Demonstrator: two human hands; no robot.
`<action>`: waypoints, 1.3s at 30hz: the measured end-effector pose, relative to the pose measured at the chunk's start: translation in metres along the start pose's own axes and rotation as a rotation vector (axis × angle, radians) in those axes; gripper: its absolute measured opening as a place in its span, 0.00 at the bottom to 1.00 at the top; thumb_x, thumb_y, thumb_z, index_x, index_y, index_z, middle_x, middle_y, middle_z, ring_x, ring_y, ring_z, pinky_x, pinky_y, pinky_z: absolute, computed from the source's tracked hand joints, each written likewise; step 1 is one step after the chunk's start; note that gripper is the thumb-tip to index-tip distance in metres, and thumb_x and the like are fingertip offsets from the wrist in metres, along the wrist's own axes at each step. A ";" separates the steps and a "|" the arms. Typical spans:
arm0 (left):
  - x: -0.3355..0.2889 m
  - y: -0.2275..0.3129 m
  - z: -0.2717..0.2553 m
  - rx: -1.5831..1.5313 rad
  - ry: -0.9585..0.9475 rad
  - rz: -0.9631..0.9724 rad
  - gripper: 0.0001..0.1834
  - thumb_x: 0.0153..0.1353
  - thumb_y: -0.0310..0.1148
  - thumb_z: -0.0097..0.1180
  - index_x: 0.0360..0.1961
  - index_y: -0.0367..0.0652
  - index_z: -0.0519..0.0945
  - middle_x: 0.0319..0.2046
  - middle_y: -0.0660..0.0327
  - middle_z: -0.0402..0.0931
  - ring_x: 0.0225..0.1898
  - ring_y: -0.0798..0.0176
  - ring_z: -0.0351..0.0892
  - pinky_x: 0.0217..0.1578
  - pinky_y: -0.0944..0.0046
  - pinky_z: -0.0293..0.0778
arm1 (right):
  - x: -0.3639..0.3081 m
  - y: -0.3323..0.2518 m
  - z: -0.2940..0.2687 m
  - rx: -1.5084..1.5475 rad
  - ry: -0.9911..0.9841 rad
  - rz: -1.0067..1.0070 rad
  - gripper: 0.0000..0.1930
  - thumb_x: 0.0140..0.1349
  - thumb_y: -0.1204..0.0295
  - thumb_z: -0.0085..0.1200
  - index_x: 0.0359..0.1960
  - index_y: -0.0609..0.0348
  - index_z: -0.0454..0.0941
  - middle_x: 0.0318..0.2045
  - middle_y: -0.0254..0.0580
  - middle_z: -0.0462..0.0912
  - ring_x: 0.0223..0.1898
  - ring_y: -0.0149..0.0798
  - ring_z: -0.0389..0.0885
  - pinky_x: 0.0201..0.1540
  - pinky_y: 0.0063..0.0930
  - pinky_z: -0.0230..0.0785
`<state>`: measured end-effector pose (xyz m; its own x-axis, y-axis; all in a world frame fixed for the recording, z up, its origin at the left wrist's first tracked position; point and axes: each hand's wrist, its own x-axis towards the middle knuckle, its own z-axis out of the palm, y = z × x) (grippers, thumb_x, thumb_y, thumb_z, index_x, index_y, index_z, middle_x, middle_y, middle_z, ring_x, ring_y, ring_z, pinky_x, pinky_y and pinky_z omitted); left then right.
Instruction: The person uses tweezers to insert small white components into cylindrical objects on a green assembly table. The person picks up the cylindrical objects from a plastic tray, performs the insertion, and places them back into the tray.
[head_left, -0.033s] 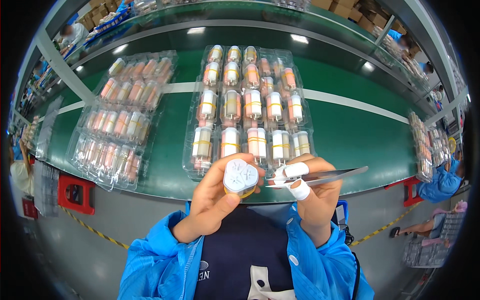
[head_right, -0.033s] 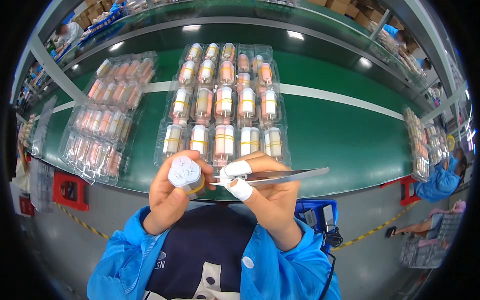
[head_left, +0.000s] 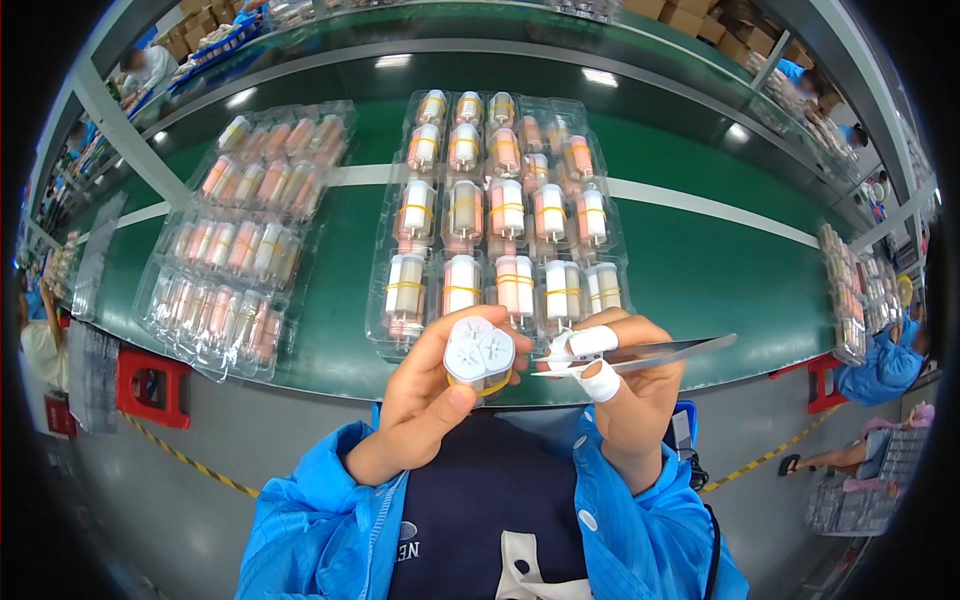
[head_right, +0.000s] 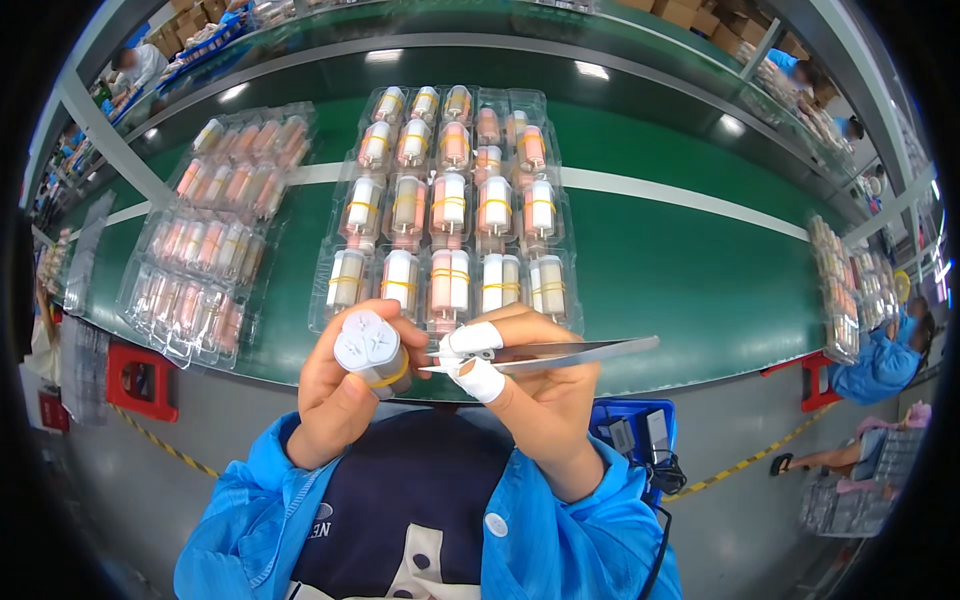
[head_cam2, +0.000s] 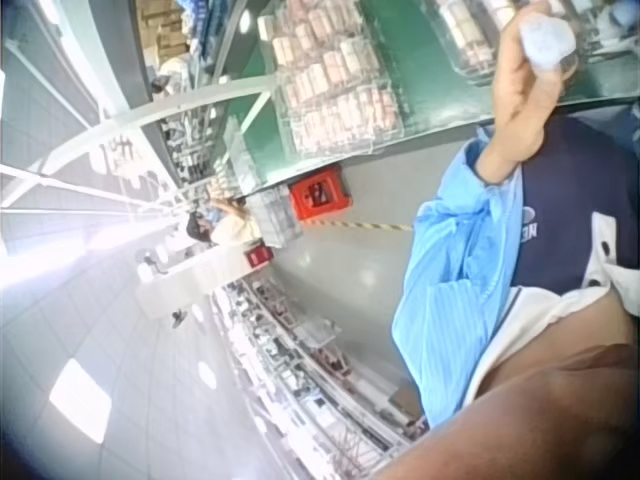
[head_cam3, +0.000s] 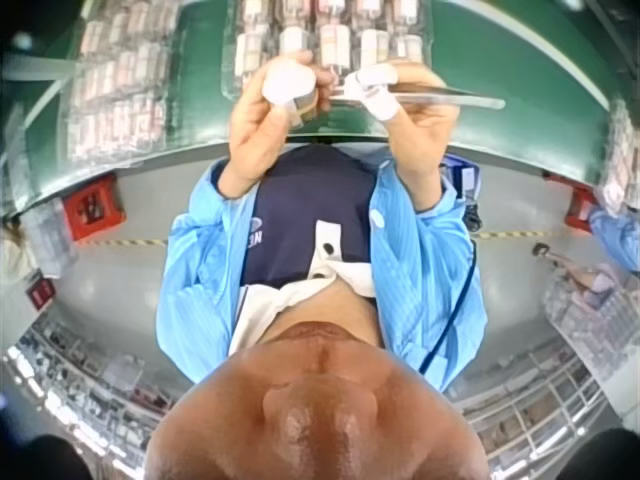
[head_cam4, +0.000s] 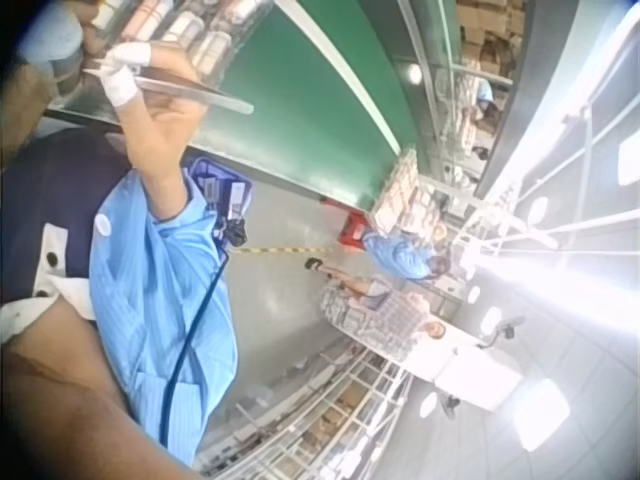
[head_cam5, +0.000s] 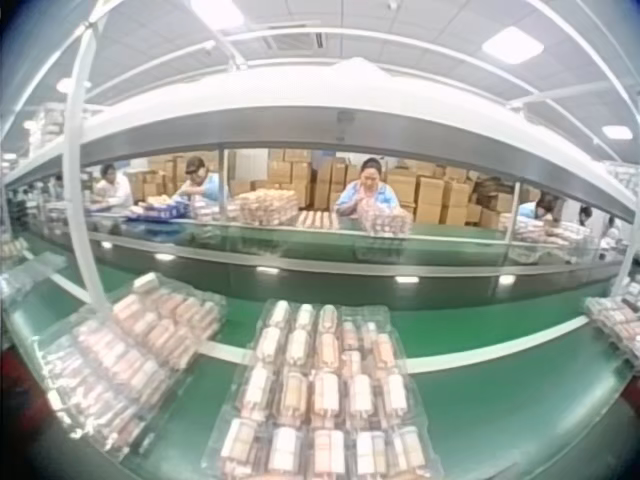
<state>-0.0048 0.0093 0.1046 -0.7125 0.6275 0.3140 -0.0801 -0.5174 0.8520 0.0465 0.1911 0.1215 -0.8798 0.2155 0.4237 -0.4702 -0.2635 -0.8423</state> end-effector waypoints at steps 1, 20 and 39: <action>0.001 -0.001 -0.002 0.000 -0.007 -0.003 0.33 0.66 0.43 0.48 0.65 0.33 0.55 0.55 0.49 0.67 0.55 0.60 0.70 0.56 0.58 0.66 | 0.000 0.000 0.001 -0.001 -0.003 0.004 0.10 0.53 0.84 0.59 0.38 0.68 0.77 0.35 0.48 0.80 0.37 0.36 0.80 0.41 0.28 0.72; 0.001 -0.013 -0.007 -0.010 -0.104 0.108 0.27 0.64 0.30 0.49 0.62 0.37 0.56 0.61 0.44 0.60 0.61 0.55 0.65 0.57 0.54 0.67 | 0.000 0.001 0.004 -0.049 -0.041 0.008 0.11 0.49 0.81 0.63 0.36 0.65 0.80 0.35 0.48 0.80 0.38 0.37 0.79 0.40 0.27 0.72; 0.002 -0.020 -0.011 0.059 -0.085 0.167 0.27 0.64 0.27 0.48 0.62 0.35 0.56 0.59 0.46 0.62 0.60 0.57 0.65 0.58 0.55 0.65 | -0.002 0.004 0.004 -0.099 -0.087 0.043 0.12 0.47 0.81 0.64 0.35 0.64 0.80 0.34 0.49 0.82 0.36 0.38 0.80 0.38 0.28 0.71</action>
<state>-0.0124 0.0141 0.0836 -0.6510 0.5835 0.4855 0.0771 -0.5855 0.8070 0.0464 0.1862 0.1183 -0.9039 0.1224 0.4099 -0.4262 -0.1754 -0.8875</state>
